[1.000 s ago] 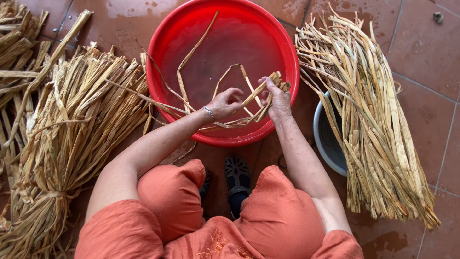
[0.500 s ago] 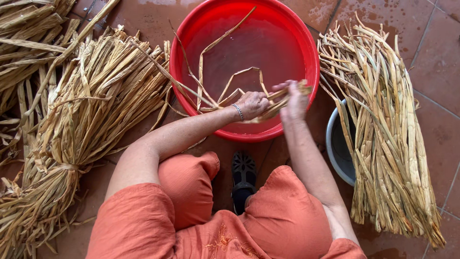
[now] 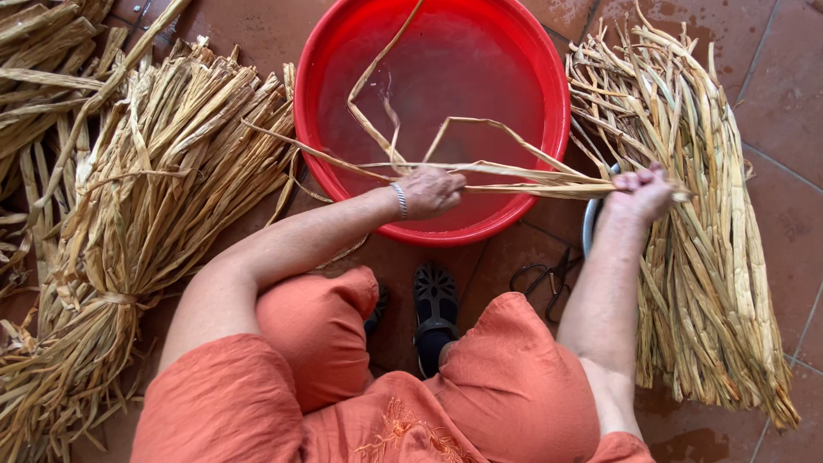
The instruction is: The person sits on the floor and soaks bundles of dried tobacco leaves in a red basin of water, pressing and turning the leaves so they submerge, and lifting and repositioning bundles between the basin and the floor. They continue adding and pressing leaves until the basin is filled with soaked tobacco.
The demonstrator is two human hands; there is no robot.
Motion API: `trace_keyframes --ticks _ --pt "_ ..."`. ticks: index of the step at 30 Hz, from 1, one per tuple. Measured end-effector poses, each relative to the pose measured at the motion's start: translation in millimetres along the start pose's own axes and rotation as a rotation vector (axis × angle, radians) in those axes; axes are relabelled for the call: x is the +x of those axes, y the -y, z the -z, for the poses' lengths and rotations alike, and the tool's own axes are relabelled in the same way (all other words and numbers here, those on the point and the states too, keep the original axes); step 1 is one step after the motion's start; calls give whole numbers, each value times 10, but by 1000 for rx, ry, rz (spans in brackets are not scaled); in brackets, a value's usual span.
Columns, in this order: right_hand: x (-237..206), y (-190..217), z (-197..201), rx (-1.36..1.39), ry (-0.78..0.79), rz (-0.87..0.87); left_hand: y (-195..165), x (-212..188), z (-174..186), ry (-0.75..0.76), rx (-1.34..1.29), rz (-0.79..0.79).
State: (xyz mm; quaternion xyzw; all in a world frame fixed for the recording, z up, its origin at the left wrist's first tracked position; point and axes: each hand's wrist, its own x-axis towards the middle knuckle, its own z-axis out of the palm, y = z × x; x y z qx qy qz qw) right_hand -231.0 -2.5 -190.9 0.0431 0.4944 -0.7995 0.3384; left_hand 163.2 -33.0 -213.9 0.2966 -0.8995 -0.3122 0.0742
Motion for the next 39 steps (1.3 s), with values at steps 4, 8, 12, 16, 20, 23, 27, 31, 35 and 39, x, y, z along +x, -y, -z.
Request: trace_keyframes --ticks 4,8,12,16,20,23,27,31,35,39 --pt "142 206 209 46 -101 68 203 -202 40 -52 -57 -80" --pt "210 336 322 52 -133 78 420 -302 82 -51 -36 -116" --pt "250 490 407 43 -188 175 668 -517 201 -25 131 39" --pt "147 499 375 63 -16 216 758 -651 233 74 216 221" --pt "-54 560 211 57 108 262 712 -517 359 -62 306 248" --pt "-180 537 50 -43 111 212 551 -290 379 -158 322 163" --pt "-245 193 -95 36 271 -101 306 56 141 44 265 257" --pt "-259 -121 -18 -9 252 -244 343 151 -149 149 334 294" --pt "-196 -218 135 -191 309 -164 648 99 7 207 489 364" --pt "-74 -293 133 -560 278 330 1022 -46 628 -4 674 449"
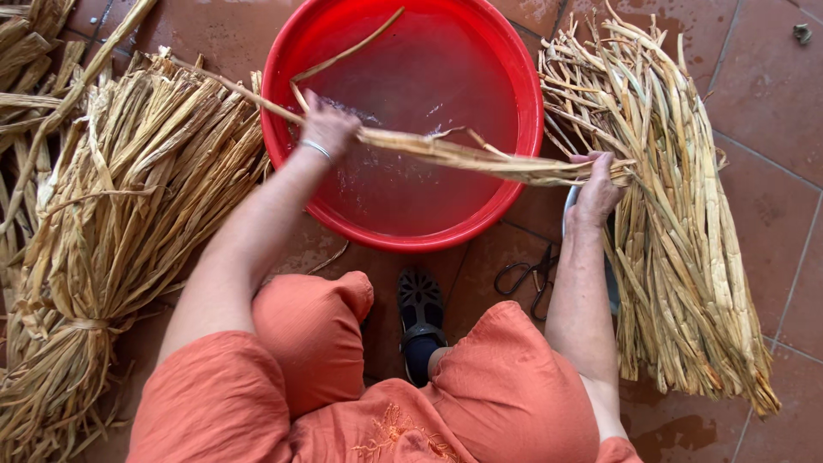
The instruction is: The person sits on the floor and soaks bundles of dried tobacco leaves in a red basin of water, pressing and turning the leaves so they submerge, and lifting and repositioning bundles between the basin and the floor. They continue adding and pressing leaves until the basin is filled with soaked tobacco.
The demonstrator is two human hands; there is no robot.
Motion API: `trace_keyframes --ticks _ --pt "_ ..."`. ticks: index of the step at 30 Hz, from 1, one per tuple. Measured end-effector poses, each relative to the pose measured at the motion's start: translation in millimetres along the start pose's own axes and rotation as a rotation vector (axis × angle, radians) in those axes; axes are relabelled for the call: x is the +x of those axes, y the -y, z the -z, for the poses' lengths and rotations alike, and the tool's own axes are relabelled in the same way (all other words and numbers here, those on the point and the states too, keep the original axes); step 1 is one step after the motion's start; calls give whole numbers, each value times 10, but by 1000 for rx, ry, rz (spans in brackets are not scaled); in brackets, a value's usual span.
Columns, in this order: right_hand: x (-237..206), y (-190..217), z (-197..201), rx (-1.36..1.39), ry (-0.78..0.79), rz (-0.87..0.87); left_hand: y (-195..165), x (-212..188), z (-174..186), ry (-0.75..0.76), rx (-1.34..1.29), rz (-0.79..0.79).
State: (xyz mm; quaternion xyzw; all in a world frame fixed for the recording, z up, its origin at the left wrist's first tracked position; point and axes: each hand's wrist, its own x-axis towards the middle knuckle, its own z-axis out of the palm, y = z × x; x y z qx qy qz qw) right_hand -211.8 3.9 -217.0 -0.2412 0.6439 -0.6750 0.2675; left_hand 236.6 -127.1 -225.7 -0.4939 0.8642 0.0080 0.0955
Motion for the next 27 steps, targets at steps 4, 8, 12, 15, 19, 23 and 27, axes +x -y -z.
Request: trace_keyframes --ticks 4,8,12,15,19,23,27 --pt "107 50 -271 -91 -99 255 570 3 314 -232 -4 152" --pt "-114 26 -641 -271 -17 186 597 -3 427 -147 281 228" --pt "-688 -157 -1010 -624 450 363 191 39 286 125 179 24" --pt "-1059 -357 -1179 -698 850 489 18 -2 38 234 93 -43" --pt "-1035 -473 -1162 -979 1187 158 -35 -154 -292 278 64 -115" --pt "-907 -469 -1143 -1197 771 383 1 -177 -230 610 88 -112" --pt "-840 -278 -1183 -913 941 137 -49 -137 136 493 -160 -49"
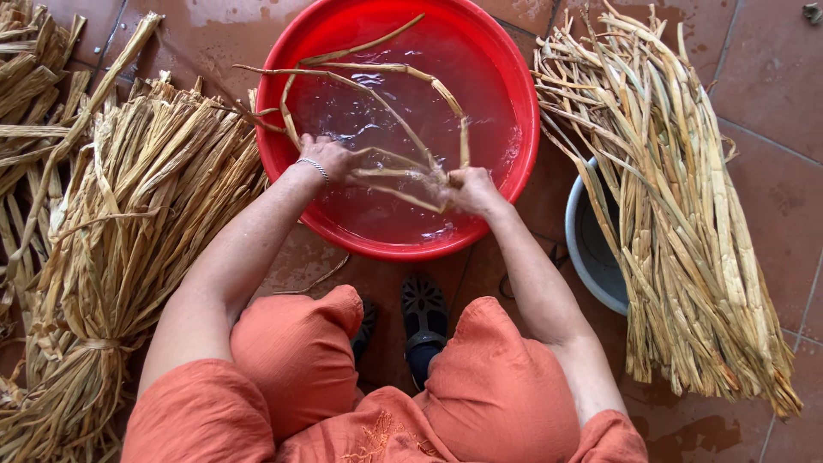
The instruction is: The person sits on the floor and soaks bundles of dried tobacco leaves in a red basin of water, pressing and turning the leaves so they submerge, and lifting and repositioning bundles between the basin and the floor. They continue adding and pressing leaves until the basin is filled with soaked tobacco.
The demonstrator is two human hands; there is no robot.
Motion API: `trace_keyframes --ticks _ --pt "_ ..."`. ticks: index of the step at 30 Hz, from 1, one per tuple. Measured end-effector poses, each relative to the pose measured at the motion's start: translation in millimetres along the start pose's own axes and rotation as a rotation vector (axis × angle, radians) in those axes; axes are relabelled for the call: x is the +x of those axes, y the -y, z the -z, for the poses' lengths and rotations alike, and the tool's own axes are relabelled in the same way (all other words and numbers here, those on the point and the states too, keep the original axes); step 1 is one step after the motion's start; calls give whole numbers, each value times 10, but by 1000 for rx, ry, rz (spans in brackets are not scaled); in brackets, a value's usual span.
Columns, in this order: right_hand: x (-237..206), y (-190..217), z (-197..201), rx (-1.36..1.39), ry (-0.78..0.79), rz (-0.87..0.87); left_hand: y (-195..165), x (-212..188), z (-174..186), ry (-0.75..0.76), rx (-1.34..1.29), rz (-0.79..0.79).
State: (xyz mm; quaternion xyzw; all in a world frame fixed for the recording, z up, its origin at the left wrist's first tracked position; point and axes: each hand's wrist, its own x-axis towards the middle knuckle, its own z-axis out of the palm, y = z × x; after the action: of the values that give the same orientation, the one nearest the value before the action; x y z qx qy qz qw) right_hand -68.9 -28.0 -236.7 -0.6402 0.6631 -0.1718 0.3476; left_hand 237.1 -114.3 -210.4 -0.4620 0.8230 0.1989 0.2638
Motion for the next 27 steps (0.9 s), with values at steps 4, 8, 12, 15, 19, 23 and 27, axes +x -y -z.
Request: trace_keyframes --ticks 4,8,12,15,19,23,27 --pt "-104 347 429 488 -134 -51 -551 -130 275 -340 -258 -245" --pt "-453 860 923 692 -25 43 -1064 -201 485 -552 -534 -549" --pt "-742 1251 1380 628 -153 128 -1317 -117 600 -378 -605 -538" --pt "-881 1287 1739 713 -398 179 -1213 -105 483 -470 -465 -456" --pt "-1160 1055 2200 878 -651 191 -766 -306 232 -601 -212 -323" --pt "-1463 766 2389 973 -724 121 -498 -546 117 -582 72 -252" --pt "-1800 459 2525 1003 -676 94 -598 -611 351 -462 167 -242"
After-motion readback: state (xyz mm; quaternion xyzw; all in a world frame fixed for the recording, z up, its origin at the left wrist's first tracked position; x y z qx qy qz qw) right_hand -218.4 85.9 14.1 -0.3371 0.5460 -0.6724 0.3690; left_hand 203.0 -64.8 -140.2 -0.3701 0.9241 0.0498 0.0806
